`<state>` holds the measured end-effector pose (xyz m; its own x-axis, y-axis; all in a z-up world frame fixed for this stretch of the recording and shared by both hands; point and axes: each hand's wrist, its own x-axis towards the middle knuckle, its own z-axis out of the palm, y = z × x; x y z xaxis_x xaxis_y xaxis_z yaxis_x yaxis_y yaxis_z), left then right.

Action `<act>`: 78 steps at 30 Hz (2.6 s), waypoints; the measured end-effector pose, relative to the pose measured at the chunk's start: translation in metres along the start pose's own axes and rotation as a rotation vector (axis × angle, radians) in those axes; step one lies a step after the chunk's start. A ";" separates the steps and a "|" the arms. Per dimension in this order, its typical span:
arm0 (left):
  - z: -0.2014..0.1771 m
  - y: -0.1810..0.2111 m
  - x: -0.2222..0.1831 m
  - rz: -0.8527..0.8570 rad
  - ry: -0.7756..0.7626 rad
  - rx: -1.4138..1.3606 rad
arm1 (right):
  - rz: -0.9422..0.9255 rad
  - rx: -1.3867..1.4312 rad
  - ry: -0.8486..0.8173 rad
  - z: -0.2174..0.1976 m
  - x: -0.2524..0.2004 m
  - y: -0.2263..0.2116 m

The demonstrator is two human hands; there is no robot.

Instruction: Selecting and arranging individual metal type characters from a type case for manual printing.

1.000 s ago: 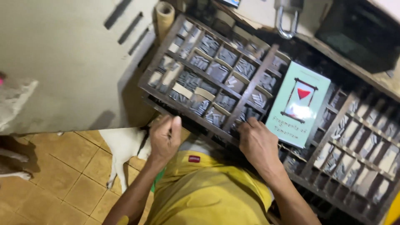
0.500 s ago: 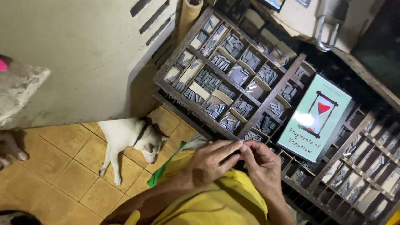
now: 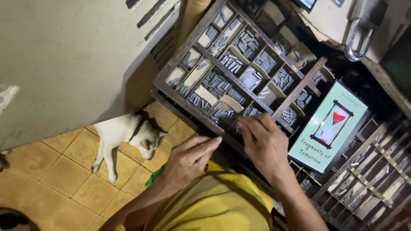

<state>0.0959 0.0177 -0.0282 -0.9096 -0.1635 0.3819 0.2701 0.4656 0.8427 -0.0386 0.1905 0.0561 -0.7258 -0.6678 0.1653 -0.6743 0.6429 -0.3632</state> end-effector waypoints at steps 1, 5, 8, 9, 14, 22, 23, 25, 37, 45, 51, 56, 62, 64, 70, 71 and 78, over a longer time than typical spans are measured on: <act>-0.001 0.005 0.004 -0.007 0.002 -0.001 | -0.001 0.001 -0.007 0.001 0.008 -0.003; -0.002 0.015 0.014 -0.156 0.136 -0.136 | -0.072 -0.179 -0.104 -0.007 0.045 -0.023; -0.001 0.020 0.017 -0.149 0.163 -0.127 | -0.102 -0.342 -0.268 -0.006 0.058 -0.029; -0.001 0.023 0.020 -0.155 0.171 -0.125 | -0.120 -0.428 -0.345 -0.003 0.059 -0.028; -0.001 0.032 0.035 -0.124 0.271 -0.132 | -0.123 -0.379 -0.268 0.014 0.045 -0.003; 0.009 0.059 0.058 0.007 0.341 -0.142 | 0.635 1.165 0.099 -0.007 -0.003 -0.003; 0.015 0.062 0.061 0.033 0.357 -0.123 | 0.701 1.271 0.163 -0.003 -0.011 -0.002; 0.023 0.069 0.063 0.057 0.358 -0.106 | 0.778 1.383 0.238 0.000 -0.027 -0.004; 0.036 0.098 0.063 0.052 0.183 -0.289 | 0.712 1.431 0.447 -0.003 -0.095 0.002; 0.044 0.106 0.059 0.306 0.084 -0.061 | 0.791 1.597 0.491 -0.007 -0.113 -0.005; 0.054 0.104 0.060 0.311 0.037 -0.137 | 0.831 1.578 0.496 -0.006 -0.122 -0.003; 0.065 0.104 0.062 0.120 0.004 -0.345 | 0.763 1.532 0.523 -0.022 -0.128 -0.012; 0.072 0.102 0.059 0.071 -0.005 -0.393 | 0.718 1.436 0.562 -0.026 -0.129 -0.015; 0.073 0.099 0.058 0.075 -0.005 -0.384 | 0.709 1.415 0.561 -0.029 -0.128 -0.015; 0.057 0.104 0.067 0.441 -0.078 -0.098 | 0.604 0.887 0.518 -0.050 -0.130 -0.004; 0.054 0.101 0.068 0.578 -0.191 0.005 | 0.595 0.772 0.446 -0.056 -0.129 -0.004; 0.060 0.124 0.099 0.740 -0.169 0.108 | 0.504 0.643 0.432 -0.080 -0.115 0.017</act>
<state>0.0201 0.1111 0.0910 -0.5422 0.3548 0.7617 0.8029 0.4860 0.3451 0.0225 0.3085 0.1037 -0.9879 -0.0850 0.1300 -0.1534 0.4011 -0.9031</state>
